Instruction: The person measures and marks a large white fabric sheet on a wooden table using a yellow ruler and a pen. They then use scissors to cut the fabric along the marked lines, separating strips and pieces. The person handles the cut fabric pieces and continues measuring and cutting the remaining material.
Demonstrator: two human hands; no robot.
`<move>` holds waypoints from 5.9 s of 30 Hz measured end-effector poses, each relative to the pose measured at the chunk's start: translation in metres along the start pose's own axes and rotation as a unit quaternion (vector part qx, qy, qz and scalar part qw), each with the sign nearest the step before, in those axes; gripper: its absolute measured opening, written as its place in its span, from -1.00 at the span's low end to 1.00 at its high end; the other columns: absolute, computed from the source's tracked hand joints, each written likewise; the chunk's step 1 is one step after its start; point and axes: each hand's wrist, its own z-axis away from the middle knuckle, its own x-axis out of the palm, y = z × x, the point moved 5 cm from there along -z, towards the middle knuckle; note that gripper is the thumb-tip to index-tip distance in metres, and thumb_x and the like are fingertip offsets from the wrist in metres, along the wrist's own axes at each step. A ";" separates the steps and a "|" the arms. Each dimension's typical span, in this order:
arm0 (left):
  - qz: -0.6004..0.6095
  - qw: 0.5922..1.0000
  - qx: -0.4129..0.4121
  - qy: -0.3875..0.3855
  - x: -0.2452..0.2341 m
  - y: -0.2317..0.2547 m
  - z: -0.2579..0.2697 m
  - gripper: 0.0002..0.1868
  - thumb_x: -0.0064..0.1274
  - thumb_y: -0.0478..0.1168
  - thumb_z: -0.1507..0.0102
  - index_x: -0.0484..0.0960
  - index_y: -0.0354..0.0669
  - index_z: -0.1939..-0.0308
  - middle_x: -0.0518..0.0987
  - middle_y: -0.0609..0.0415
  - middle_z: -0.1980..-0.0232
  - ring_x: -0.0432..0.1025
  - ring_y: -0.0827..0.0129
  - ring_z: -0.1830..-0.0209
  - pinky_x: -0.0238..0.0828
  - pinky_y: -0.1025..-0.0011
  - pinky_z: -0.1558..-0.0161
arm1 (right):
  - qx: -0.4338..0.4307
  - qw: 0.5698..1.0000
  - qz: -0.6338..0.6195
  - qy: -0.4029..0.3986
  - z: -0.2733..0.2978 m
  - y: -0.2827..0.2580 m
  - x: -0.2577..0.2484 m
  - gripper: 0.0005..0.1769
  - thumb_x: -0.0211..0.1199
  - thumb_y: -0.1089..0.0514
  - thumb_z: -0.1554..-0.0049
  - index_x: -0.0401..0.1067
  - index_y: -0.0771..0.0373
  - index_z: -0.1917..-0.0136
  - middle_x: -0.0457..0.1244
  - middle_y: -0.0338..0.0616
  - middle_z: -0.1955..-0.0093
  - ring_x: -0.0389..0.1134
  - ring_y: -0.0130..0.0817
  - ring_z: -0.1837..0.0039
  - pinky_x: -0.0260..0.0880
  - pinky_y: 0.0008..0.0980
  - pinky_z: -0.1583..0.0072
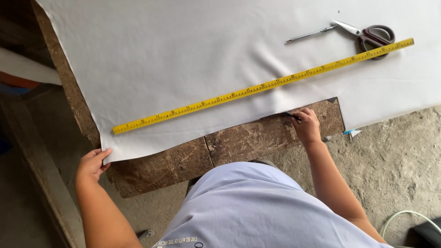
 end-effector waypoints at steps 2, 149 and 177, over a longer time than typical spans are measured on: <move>-0.007 1.000 -0.012 -0.017 -0.003 0.003 -0.001 -0.77 0.28 -0.14 -0.24 0.56 0.06 0.09 0.60 0.25 0.09 0.44 0.51 0.13 0.40 0.51 0.26 | 0.023 0.995 -0.008 -0.095 0.012 -0.012 -0.033 -0.73 0.29 0.17 -0.20 0.55 0.20 -0.17 0.36 -0.07 -0.20 0.32 -0.23 -0.21 0.35 -0.19 -0.41; -0.358 0.528 0.763 -0.103 0.659 0.198 0.235 -0.21 -0.22 0.40 -0.41 0.32 -0.07 -0.49 0.06 -0.12 -0.63 -0.12 0.05 -0.65 -0.10 0.02 -0.57 | 0.470 0.820 -0.297 0.133 0.251 0.090 -0.017 -0.61 0.51 -0.07 -0.04 0.35 0.14 0.17 0.33 -0.18 0.35 0.25 -0.51 0.43 0.33 -0.50 0.42; -0.318 0.549 0.770 -0.058 0.665 0.198 0.234 -0.10 -0.18 0.59 -0.21 0.34 0.04 -0.35 0.18 -0.14 -0.54 0.14 0.02 -0.58 0.10 0.04 -0.50 | -0.001 0.955 -0.273 0.114 -0.225 0.006 -0.035 -0.74 0.23 -0.06 -0.35 0.52 0.12 0.05 0.41 -0.14 0.31 0.42 -0.10 0.20 0.32 -0.18 0.09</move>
